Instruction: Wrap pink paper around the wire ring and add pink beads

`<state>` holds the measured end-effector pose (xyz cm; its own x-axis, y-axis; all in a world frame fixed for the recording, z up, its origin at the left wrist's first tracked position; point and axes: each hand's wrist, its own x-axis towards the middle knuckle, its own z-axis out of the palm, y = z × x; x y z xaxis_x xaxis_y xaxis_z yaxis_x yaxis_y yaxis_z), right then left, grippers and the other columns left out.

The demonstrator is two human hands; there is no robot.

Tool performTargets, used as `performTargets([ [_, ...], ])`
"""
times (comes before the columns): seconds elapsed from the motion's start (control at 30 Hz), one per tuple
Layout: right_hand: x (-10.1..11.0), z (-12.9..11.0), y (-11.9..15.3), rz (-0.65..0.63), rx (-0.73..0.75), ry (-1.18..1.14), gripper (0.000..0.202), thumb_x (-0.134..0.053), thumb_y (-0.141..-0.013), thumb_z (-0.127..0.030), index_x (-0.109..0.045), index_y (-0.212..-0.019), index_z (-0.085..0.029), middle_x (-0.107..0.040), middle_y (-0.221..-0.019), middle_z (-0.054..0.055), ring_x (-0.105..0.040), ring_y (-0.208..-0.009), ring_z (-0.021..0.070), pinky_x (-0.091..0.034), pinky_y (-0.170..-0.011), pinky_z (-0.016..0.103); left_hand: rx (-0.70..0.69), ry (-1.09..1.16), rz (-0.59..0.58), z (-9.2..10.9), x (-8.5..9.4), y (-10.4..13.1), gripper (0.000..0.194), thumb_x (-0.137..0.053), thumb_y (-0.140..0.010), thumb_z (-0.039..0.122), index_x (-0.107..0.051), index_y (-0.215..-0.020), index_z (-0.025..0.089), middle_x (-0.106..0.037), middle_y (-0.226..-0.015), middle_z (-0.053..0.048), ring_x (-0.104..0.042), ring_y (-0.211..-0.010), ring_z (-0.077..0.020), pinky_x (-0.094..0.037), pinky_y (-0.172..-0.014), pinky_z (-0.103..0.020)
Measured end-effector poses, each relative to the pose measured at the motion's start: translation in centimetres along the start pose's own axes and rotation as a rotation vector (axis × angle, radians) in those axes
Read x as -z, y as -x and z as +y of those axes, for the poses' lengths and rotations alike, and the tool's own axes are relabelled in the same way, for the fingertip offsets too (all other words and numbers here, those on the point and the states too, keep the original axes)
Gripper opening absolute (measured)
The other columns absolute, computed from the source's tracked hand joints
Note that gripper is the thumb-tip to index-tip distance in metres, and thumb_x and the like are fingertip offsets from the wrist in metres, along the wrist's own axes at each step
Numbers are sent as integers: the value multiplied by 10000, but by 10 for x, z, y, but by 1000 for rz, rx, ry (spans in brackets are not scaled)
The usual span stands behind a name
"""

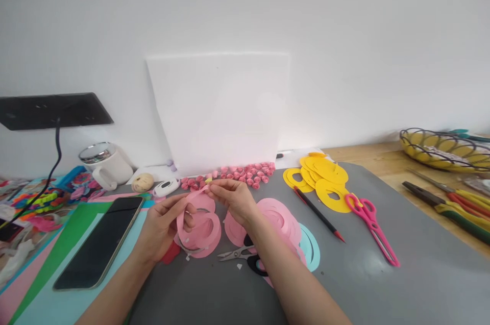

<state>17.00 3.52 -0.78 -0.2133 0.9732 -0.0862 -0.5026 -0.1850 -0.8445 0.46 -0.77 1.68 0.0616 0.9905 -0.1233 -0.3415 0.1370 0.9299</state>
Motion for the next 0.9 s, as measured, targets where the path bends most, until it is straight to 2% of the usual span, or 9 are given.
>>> performTargets([
  [0.13, 1, 1, -1, -42, 7, -13, 250, -814, -544, -243, -725, -760, -154, -714, -815, 51, -649, -773, 146, -481, -854, 303, -8, -9, -4, 0, 1, 0, 272, -716, -665, 288, -681, -866, 107, -653, -634, -36, -547, -435, -116, -453, -421, -235],
  [0.47, 2, 1, -1, 40, -12, 5, 236, -830, -507, -212, -706, -700, -156, -682, -642, 9, -628, -619, 110, -507, -671, 243, -7, -40, -7, -1, 0, 1, 278, -713, -660, 283, -679, -878, 115, -649, -625, -31, -557, -434, -119, -461, -431, -240],
  [0.63, 2, 2, -1, 8, 2, 4, 179, -821, -526, -217, -682, -620, -154, -646, -578, -15, -581, -553, 78, -483, -606, 212, -13, -42, -14, -1, 0, 2, 270, -711, -666, 279, -677, -883, 122, -649, -618, -26, -555, -434, -118, -455, -431, -237],
  [0.77, 1, 1, 0, -3, -1, 12, 164, -813, -542, -236, -695, -621, -155, -649, -591, -11, -585, -574, 81, -485, -653, 228, -14, -41, -16, -1, 0, 1, 262, -711, -669, 274, -675, -876, 117, -649, -625, -29, -554, -441, -118, -457, -436, -239],
  [0.9, -1, -2, 1, -29, -11, -7, 188, -804, -556, -247, -718, -695, -155, -694, -737, 22, -624, -691, 108, -483, -788, 268, -15, -30, -4, 0, -1, 1, 254, -714, -664, 281, -679, -855, 116, -646, -626, -27, -546, -441, -114, -447, -428, -236],
])
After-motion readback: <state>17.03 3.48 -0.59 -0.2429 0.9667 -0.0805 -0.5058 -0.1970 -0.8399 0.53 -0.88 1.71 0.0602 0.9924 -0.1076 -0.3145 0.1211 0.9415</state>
